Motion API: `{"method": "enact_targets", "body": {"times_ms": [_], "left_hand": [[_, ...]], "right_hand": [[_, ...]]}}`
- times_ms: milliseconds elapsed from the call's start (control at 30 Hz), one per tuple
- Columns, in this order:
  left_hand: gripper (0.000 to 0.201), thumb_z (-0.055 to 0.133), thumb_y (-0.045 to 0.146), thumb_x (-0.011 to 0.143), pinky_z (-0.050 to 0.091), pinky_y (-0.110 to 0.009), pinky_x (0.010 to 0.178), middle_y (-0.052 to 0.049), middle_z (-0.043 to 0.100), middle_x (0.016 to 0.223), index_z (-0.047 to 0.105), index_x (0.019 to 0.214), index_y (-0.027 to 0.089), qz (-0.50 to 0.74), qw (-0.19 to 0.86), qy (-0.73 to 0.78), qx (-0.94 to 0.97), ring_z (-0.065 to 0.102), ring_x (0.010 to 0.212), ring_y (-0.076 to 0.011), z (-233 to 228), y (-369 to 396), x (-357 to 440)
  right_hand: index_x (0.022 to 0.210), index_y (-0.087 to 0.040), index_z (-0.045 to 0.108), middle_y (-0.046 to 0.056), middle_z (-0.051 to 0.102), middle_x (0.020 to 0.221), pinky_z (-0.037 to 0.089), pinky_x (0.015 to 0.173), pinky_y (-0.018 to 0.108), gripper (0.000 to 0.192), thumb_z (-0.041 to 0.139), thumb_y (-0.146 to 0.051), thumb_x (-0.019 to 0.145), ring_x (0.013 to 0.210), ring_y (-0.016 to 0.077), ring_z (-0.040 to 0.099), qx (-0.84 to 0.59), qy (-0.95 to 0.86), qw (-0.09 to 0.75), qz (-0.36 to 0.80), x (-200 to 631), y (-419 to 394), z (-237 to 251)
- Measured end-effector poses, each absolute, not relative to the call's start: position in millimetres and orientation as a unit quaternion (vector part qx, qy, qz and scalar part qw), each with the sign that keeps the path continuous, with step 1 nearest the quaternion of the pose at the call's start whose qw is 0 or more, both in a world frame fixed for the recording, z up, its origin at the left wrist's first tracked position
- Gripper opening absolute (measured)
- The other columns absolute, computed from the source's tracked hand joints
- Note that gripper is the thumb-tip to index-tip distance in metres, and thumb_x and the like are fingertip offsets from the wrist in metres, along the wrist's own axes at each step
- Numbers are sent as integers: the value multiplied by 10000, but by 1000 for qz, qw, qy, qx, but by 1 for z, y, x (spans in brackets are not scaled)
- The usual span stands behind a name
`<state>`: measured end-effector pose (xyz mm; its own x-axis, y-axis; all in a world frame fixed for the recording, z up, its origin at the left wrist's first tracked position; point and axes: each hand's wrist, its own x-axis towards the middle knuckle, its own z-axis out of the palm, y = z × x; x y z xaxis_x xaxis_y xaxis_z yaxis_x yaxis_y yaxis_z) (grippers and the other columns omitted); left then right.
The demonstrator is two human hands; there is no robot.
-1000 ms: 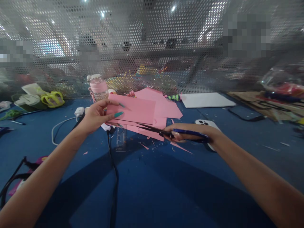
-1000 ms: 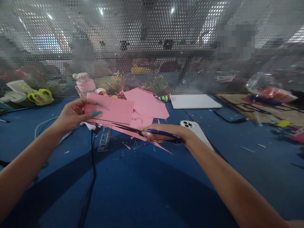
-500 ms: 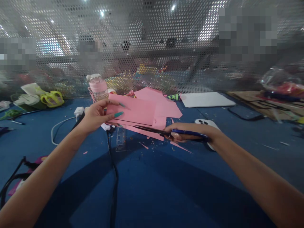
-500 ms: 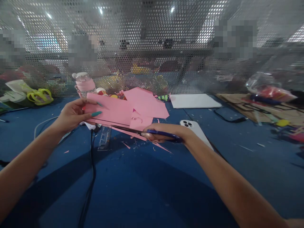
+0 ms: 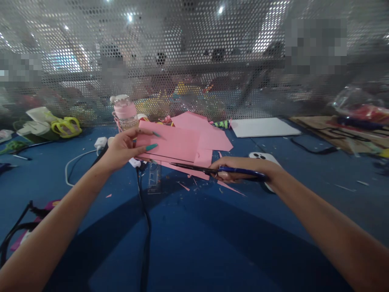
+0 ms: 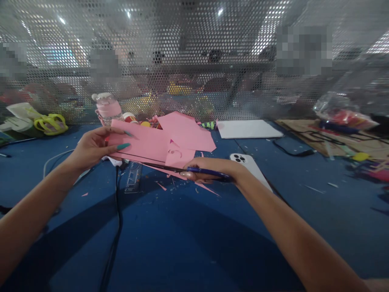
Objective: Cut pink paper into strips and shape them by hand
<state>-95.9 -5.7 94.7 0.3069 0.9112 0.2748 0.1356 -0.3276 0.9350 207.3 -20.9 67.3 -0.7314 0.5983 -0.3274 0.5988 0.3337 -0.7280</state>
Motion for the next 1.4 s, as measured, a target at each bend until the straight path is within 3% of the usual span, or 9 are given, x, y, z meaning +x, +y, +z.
{"method": "enact_targets", "body": {"times_ms": [267, 467, 567, 700, 833, 967, 1067, 1200, 1400], "left_hand": [[403, 773, 249, 554, 580, -284, 681, -58, 680, 911, 628, 915, 143, 449, 425, 384, 686, 656, 814, -195, 100, -9, -91], [420, 745, 240, 596, 584, -261, 548, -52, 678, 881, 602, 980, 149, 452, 430, 377, 685, 664, 727, -180, 95, -6, -96], [410, 741, 231, 603, 584, -261, 547, -46, 673, 900, 596, 978, 156, 466, 421, 370, 685, 662, 699, -165, 93, -5, -97], [348, 740, 224, 608, 570, -288, 738, -42, 663, 957, 604, 918, 149, 525, 373, 349, 681, 650, 816, -157, 88, -2, -95], [366, 707, 229, 653, 526, -312, 842, -58, 630, 1076, 579, 992, 172, 574, 363, 322, 659, 607, 972, -179, 75, 0, -88], [428, 608, 245, 756, 469, -332, 916, -75, 506, 1274, 498, 1168, 207, 588, 389, 295, 645, 516, 1115, -194, 53, -7, -74], [528, 596, 245, 764, 420, -319, 956, -43, 350, 1405, 428, 1264, 273, 543, 453, 295, 643, 488, 1138, -197, 36, -18, -62], [601, 626, 300, 735, 427, -341, 930, 16, 231, 1459, 394, 1286, 356, 475, 562, 260, 625, 534, 1055, -194, 20, -33, -53], [515, 682, 312, 688, 423, -301, 905, -17, 448, 1335, 537, 1182, 297, 422, 622, 281, 596, 526, 1037, -177, 15, -33, -56]], "right_hand": [[636, -169, 463, -80, 354, 434, 294, 358, 200, 203, 477, -346, 733, 336, 42, 314, 387, 791, 12, -473, 205, -21, 71], [564, -182, 465, -79, 365, 397, 281, 361, 207, 210, 527, -326, 705, 329, 53, 327, 412, 783, 30, -465, 205, -18, 67], [547, -179, 492, -65, 381, 437, 256, 401, 217, 253, 563, -369, 699, 386, 61, 335, 393, 820, 31, -415, 204, -16, 66], [508, -177, 522, -27, 458, 489, 255, 457, 238, 303, 598, -419, 675, 461, 87, 376, 431, 850, 4, -304, 204, -8, 56], [493, -185, 518, 48, 548, 512, 299, 473, 270, 314, 602, -435, 663, 504, 150, 482, 553, 792, -162, -204, 200, 3, 37], [612, -193, 557, 52, 603, 546, 452, 526, 322, 326, 598, -514, 650, 572, 202, 594, 521, 594, -425, -441, 182, 7, 21], [738, -229, 586, 32, 677, 857, 501, 754, 381, 283, 681, -456, 598, 878, 213, 621, 330, 468, -564, -595, 166, 4, 19], [512, -209, 447, -42, 612, 634, 509, 771, 364, 324, 770, -231, 509, 747, 163, 626, 269, 375, -657, -596, 153, 0, 21], [471, -192, 367, -50, 524, 565, 504, 566, 280, 383, 749, -159, 477, 571, 119, 576, 316, 345, -675, -570, 155, -3, 19]]}}
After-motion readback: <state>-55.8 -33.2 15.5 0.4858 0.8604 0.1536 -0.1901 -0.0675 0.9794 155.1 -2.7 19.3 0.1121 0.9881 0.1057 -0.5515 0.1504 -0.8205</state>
